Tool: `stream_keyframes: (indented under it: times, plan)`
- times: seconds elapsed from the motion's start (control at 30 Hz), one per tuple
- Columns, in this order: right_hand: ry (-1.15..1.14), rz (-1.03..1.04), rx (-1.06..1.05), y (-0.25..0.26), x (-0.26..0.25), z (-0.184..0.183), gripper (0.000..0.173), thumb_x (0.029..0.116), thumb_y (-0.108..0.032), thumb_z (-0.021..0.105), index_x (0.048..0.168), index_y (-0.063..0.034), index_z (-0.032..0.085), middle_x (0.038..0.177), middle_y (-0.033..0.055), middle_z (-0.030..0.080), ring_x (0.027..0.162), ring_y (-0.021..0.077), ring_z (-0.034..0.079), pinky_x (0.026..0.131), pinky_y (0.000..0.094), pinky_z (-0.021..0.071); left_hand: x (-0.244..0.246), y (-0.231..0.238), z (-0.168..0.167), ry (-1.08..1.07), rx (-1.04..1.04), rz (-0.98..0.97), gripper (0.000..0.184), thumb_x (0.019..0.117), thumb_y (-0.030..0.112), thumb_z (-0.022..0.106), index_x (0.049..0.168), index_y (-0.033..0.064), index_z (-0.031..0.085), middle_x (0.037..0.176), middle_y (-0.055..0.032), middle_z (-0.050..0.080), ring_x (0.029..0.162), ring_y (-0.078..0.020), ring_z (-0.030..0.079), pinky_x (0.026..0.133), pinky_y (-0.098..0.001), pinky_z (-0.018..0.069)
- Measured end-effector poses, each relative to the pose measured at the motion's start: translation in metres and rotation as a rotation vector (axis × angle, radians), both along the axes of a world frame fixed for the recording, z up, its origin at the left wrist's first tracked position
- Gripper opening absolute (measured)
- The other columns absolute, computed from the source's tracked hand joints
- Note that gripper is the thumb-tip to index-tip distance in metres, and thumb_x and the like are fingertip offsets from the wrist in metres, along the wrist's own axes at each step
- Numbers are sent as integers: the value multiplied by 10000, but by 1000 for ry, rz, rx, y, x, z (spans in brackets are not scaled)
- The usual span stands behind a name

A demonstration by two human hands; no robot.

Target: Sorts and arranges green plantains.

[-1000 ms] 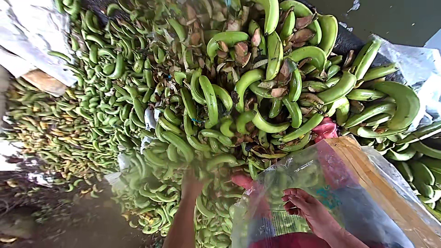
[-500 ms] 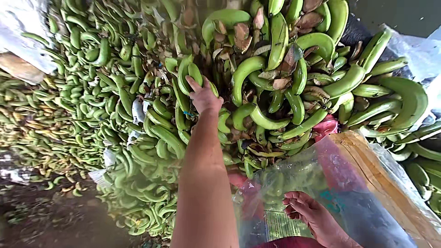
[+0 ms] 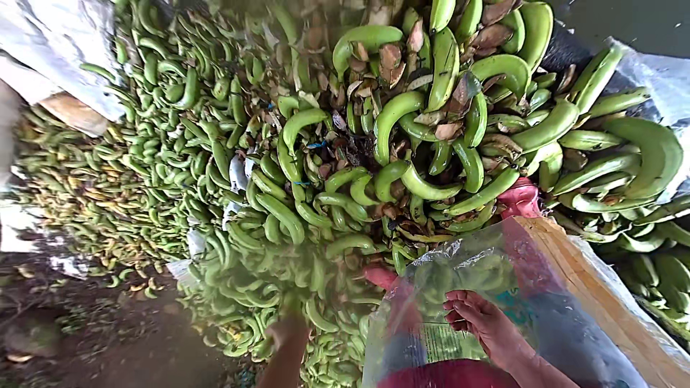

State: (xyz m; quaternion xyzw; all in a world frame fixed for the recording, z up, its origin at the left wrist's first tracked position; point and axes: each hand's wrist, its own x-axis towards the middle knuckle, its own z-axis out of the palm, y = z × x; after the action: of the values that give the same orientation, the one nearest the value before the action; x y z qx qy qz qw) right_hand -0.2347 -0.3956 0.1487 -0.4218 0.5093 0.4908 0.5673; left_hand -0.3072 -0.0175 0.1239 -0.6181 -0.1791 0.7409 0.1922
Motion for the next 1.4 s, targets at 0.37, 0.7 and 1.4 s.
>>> stream_keyframes:
  times: [0.37, 0.7, 1.4]
  plan:
    - [15, -8, 2, -17, 12, 4, 193, 1047, 8, 458, 1191, 38, 583, 959, 72, 701, 746, 109, 698, 701, 247, 594, 257, -165, -116, -876, -547, 225, 685, 882, 193, 803, 1466, -4, 505, 1458, -308, 505, 1371, -512, 455, 1099, -649, 399]
    - [50, -81, 41, -24, 20, 10, 171, 1029, 21, 486, 1164, 32, 591, 938, 62, 707, 743, 110, 702, 707, 253, 601, 316, -210, -116, -980, -561, 111, 504, 888, 145, 750, 1349, -4, 613, 1442, -342, 482, 1385, -536, 405, 1119, -690, 309]
    - [28, 38, 1, -6, 0, 0, 197, 1048, 7, 434, 1177, 25, 582, 957, 67, 705, 740, 107, 695, 700, 246, 593, 160, -173, -98, -982, -830, 193, 410, 731, 278, 903, 1060, 80, 759, 1447, -347, 474, 1332, -525, 477, 1047, -650, 442]
